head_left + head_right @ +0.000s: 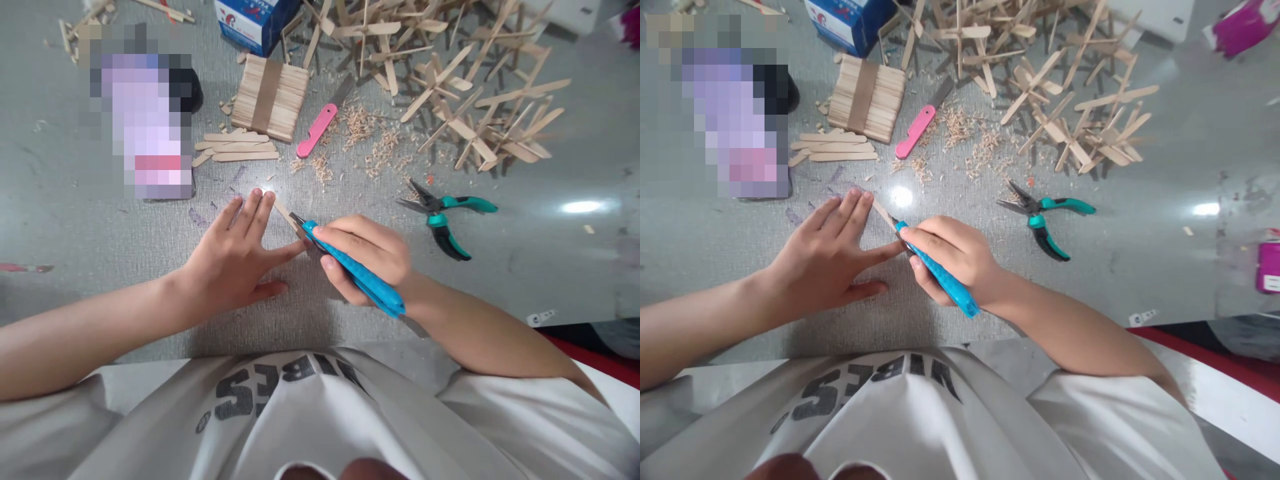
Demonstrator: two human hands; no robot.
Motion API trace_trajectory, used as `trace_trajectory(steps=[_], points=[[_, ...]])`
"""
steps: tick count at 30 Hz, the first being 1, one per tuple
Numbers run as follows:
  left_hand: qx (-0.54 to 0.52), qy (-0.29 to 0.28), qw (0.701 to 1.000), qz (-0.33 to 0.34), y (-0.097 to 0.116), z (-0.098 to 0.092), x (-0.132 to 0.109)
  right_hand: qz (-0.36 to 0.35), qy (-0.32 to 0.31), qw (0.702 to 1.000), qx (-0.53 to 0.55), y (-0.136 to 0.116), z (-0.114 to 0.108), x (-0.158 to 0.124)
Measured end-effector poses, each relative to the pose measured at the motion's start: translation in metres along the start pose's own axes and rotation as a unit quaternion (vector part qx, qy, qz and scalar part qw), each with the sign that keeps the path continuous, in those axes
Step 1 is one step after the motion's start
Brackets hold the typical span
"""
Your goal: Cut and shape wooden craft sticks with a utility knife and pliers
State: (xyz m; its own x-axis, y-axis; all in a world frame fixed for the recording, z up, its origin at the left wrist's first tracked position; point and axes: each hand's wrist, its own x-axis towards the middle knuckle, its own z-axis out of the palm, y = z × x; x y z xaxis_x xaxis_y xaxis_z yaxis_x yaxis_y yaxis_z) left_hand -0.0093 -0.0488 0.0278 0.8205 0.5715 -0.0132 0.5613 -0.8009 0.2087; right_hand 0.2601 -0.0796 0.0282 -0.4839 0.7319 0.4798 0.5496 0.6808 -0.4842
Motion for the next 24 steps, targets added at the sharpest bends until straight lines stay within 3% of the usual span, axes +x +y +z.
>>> trace_trajectory(steps=[9, 17, 24], points=[[0.025, -0.009, 1.0, 0.014, -0.003, -0.003, 0.0, -0.011, 0.012, 1.0, 0.003, 0.001, -0.003, -0.003], [0.03, -0.061, 0.986, -0.153, 0.013, -0.011, -0.005, -0.022, 0.027, 0.999, 0.001, 0.007, -0.001, -0.008], [0.028, -0.056, 0.984, -0.165, -0.001, -0.01, -0.005, -0.028, 0.023, 0.999, -0.004, 0.008, -0.002, -0.008]])
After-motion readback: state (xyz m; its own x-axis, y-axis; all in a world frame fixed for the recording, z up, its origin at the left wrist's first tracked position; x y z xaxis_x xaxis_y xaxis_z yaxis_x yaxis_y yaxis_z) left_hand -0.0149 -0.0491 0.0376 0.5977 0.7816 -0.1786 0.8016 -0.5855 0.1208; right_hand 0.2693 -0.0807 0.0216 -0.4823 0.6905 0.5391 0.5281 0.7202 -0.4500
